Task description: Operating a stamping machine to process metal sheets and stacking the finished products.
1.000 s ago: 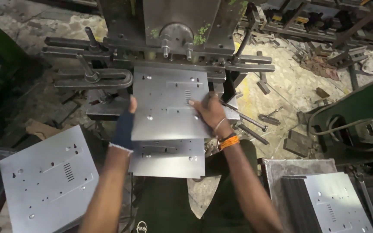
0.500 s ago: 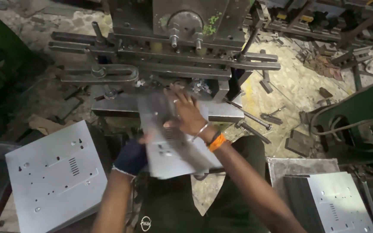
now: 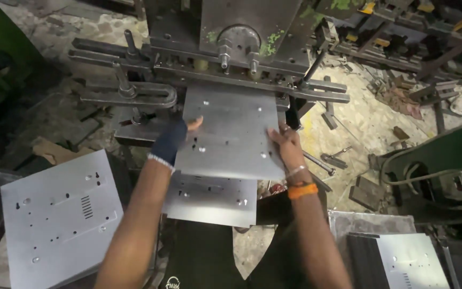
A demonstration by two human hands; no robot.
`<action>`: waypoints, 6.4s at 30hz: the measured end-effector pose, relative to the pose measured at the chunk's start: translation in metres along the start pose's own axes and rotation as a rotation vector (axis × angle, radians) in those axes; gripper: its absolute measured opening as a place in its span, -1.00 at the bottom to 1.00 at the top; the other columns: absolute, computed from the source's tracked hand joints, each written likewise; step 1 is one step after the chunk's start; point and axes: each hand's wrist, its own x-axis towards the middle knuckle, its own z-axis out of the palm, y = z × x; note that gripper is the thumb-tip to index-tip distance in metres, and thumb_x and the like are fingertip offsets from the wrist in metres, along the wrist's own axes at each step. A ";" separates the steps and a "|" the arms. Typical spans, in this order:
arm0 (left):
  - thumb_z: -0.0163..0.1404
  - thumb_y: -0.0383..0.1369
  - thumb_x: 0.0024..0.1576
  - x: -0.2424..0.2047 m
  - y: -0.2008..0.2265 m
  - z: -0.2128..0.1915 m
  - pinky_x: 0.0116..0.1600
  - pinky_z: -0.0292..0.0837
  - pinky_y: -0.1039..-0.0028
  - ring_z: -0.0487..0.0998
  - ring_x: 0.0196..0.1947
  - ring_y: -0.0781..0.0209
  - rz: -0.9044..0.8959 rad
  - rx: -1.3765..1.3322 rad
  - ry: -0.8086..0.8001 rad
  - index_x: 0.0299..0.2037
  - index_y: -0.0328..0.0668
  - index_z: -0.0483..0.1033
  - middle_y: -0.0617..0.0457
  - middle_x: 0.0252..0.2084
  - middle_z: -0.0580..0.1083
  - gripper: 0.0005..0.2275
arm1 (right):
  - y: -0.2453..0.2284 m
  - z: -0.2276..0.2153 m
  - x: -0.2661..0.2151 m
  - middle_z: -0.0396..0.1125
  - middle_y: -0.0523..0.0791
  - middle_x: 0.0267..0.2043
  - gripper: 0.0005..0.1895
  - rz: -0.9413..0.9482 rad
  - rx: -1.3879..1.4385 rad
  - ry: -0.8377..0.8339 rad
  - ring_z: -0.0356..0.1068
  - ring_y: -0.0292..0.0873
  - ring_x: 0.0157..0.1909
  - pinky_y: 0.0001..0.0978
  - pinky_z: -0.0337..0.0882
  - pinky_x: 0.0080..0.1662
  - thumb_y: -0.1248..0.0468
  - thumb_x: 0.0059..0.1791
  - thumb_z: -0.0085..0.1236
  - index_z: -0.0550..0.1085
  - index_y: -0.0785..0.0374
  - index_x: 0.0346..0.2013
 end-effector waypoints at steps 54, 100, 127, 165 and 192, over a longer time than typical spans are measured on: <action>-0.23 0.21 0.33 -0.400 -0.102 -0.210 0.17 0.31 -0.05 0.47 0.08 -0.46 -0.516 0.709 0.921 -0.03 -0.40 0.62 -0.49 0.01 0.50 -0.32 | 0.135 0.331 -0.199 -0.26 0.42 0.49 -0.02 -0.025 -0.607 -0.605 -0.30 0.34 0.55 -0.09 -0.10 0.46 -0.03 0.09 0.21 -0.08 0.63 0.42; 0.15 0.11 0.11 -0.053 0.043 -0.014 0.19 0.40 0.25 0.54 0.10 -0.03 0.298 0.359 0.381 0.15 -0.25 0.57 -0.12 0.09 0.59 -0.41 | 0.063 0.012 0.029 0.15 -0.18 -0.38 -0.51 -0.092 -0.152 0.117 0.11 -0.25 -0.28 -0.39 0.23 -0.20 0.15 0.01 0.41 0.28 0.40 -0.41; 0.22 -0.23 0.04 -0.147 0.007 0.027 0.01 0.48 0.16 0.58 -0.08 -0.04 -0.155 -0.541 -0.170 0.12 -0.39 0.55 -0.17 -0.01 0.60 -0.52 | 0.005 0.026 -0.052 0.33 0.07 0.16 -0.33 -0.618 -1.238 0.089 0.27 0.14 0.23 -0.02 0.31 0.23 0.03 -0.15 0.41 0.34 0.15 0.14; 0.17 0.13 0.08 -0.055 0.033 -0.014 0.09 0.42 0.35 0.54 -0.02 0.14 0.077 0.044 0.241 0.14 -0.42 0.48 -0.07 0.02 0.56 -0.32 | 0.030 0.020 0.017 0.47 -0.02 -0.03 -0.51 -0.137 -0.026 -0.006 0.41 -0.22 -0.09 -0.43 0.40 -0.01 0.25 -0.01 0.22 0.44 0.57 0.10; -0.40 0.30 0.32 -0.407 -0.105 -0.194 0.23 0.30 -0.07 0.49 0.09 -0.46 -0.600 0.587 0.937 -0.13 -0.43 0.64 -0.52 -0.01 0.51 -0.19 | 0.133 0.337 -0.197 0.17 0.24 0.37 -0.22 0.157 -0.454 -0.581 0.19 0.16 0.40 -0.18 0.14 0.35 0.00 -0.05 0.18 0.25 0.45 0.31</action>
